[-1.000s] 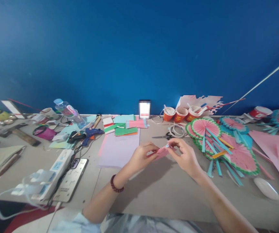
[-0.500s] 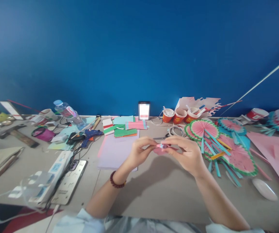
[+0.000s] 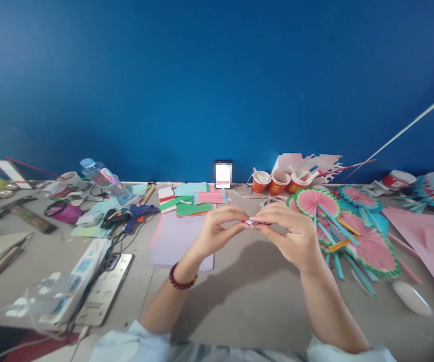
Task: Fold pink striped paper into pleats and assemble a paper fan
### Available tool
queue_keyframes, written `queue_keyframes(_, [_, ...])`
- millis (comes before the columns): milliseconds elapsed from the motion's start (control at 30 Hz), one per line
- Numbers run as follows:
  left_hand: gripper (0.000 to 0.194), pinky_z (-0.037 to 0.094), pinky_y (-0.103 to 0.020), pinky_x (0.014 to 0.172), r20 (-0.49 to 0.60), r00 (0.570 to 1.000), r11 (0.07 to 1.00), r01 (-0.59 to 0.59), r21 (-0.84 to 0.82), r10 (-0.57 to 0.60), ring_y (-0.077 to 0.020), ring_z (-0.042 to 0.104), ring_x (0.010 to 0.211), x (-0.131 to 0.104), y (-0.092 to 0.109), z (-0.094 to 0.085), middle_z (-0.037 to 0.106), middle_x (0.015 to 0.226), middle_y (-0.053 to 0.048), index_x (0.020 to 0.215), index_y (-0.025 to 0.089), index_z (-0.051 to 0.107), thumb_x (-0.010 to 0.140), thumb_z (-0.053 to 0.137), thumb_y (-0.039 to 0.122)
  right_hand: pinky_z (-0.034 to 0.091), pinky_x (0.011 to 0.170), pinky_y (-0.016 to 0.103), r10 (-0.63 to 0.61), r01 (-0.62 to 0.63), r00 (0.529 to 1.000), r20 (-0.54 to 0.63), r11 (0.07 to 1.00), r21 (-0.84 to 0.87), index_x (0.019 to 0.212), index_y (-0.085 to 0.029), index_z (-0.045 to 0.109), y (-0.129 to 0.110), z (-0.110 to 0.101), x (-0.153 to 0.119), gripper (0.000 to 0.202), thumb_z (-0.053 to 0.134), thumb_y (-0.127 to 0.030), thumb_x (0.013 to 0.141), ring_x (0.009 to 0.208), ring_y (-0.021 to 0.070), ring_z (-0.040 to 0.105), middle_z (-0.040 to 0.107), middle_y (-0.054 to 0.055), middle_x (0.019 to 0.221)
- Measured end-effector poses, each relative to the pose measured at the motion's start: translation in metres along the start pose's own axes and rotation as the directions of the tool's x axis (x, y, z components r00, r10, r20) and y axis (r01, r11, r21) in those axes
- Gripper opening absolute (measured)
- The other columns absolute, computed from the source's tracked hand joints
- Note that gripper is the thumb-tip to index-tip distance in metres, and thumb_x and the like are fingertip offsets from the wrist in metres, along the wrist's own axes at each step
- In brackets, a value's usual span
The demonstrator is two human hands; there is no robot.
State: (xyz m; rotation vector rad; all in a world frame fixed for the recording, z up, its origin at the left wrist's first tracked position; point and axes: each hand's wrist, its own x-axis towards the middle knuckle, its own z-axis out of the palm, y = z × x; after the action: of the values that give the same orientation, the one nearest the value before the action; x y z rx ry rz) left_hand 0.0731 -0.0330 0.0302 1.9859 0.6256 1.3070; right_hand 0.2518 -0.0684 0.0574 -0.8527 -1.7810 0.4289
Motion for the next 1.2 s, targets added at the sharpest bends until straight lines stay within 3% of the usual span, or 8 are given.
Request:
queue_keyframes(133, [0.009,0.05,-0.028,0.069,-0.035,0.998,0.998,-0.058,0.012,0.059,-0.0153,0.063,0.072,-0.004,-0.003,0.003,0.07,0.078,-0.007,0.079,0.017,0.069,0.083,0.061,0.02,0.052,0.069,0.032,0.01,-0.01,1.0,0.023,1.0,0.002,0.086,-0.024,0.072,0.0,0.002,-0.001,0.014,0.066,-0.015,0.078,0.075,0.0176,0.064,0.07,0.003,0.077])
queue_keyframes(333, [0.014,0.05,-0.029,0.069,-0.037,0.999,1.0,0.031,0.006,-0.031,-0.0164,0.063,0.073,-0.006,-0.001,0.005,0.07,0.079,-0.008,0.078,0.018,0.069,0.083,0.06,0.027,0.053,0.067,0.032,0.084,-0.085,0.996,0.015,0.996,0.026,0.085,-0.024,0.072,-0.001,0.003,-0.005,0.01,0.065,-0.019,0.078,0.074,0.0183,0.064,0.071,0.004,0.078])
queue_keyframes(467, [0.021,0.047,-0.026,0.061,-0.046,0.968,0.964,0.24,-0.112,-0.247,-0.0145,0.06,0.066,-0.008,0.0,0.012,0.069,0.074,-0.007,0.074,0.016,0.07,0.079,0.064,0.035,0.053,0.064,0.03,0.283,-0.282,0.959,-0.025,0.958,0.047,0.083,-0.022,0.072,0.01,0.003,-0.007,0.011,0.067,-0.03,0.077,0.075,0.0196,0.065,0.071,0.006,0.083])
queue_keyframes(567, [0.03,0.044,-0.023,0.055,-0.041,0.887,0.864,0.437,-0.25,-0.46,-0.0128,0.057,0.061,-0.009,-0.004,0.02,0.068,0.072,-0.006,0.075,0.013,0.069,0.076,0.065,0.043,0.052,0.068,0.031,0.465,-0.461,0.885,-0.007,0.879,0.121,0.086,-0.019,0.072,0.024,0.004,-0.005,0.022,0.069,-0.037,0.073,0.08,0.0211,0.065,0.072,0.007,0.086])
queue_keyframes(633, [0.033,0.041,-0.022,0.054,-0.022,0.849,0.817,0.5,-0.289,-0.528,-0.0115,0.055,0.06,-0.009,-0.007,0.024,0.066,0.072,-0.005,0.078,0.013,0.067,0.076,0.064,0.046,0.051,0.068,0.031,0.548,-0.547,0.835,0.053,0.814,0.197,0.088,-0.017,0.071,0.033,0.006,-0.003,0.028,0.071,-0.039,0.07,0.079,0.0206,0.065,0.072,0.007,0.086])
queue_keyframes(800, [0.036,0.036,-0.02,0.053,0.03,0.855,0.83,0.51,-0.226,-0.517,-0.0089,0.048,0.06,-0.009,-0.012,0.026,0.057,0.069,0.0,0.087,0.014,0.059,0.084,0.052,0.049,0.047,0.06,0.026,0.631,-0.595,0.776,0.015,0.723,0.351,0.079,-0.015,0.071,0.049,0.013,0.001,0.028,0.073,-0.039,0.065,0.065,0.0154,0.061,0.069,0.004,0.074])
queue_keyframes(1000, [0.048,0.026,-0.02,0.044,0.211,0.81,0.811,0.575,-0.106,-0.547,-0.0065,0.034,0.048,-0.009,-0.014,0.021,0.035,0.053,0.005,0.063,0.015,0.048,0.087,0.04,0.055,0.043,0.049,0.022,0.707,-0.58,0.697,-0.12,0.654,0.486,0.084,-0.016,0.07,0.055,0.011,0.002,0.033,0.075,-0.042,0.063,0.053,0.0102,0.054,0.066,0.001,0.068])
queue_keyframes(1200, [0.042,0.029,-0.019,0.042,0.321,0.794,0.809,0.575,-0.122,-0.516,-0.0064,0.039,0.048,-0.008,-0.019,0.006,0.044,0.058,0.003,0.075,0.014,0.061,0.082,0.05,0.053,0.045,0.05,0.023,0.696,-0.56,0.696,-0.176,0.679,0.475,0.082,-0.016,0.069,0.062,0.007,0.003,0.034,0.076,-0.042,0.063,0.057,0.0116,0.056,0.066,0.002,0.071])
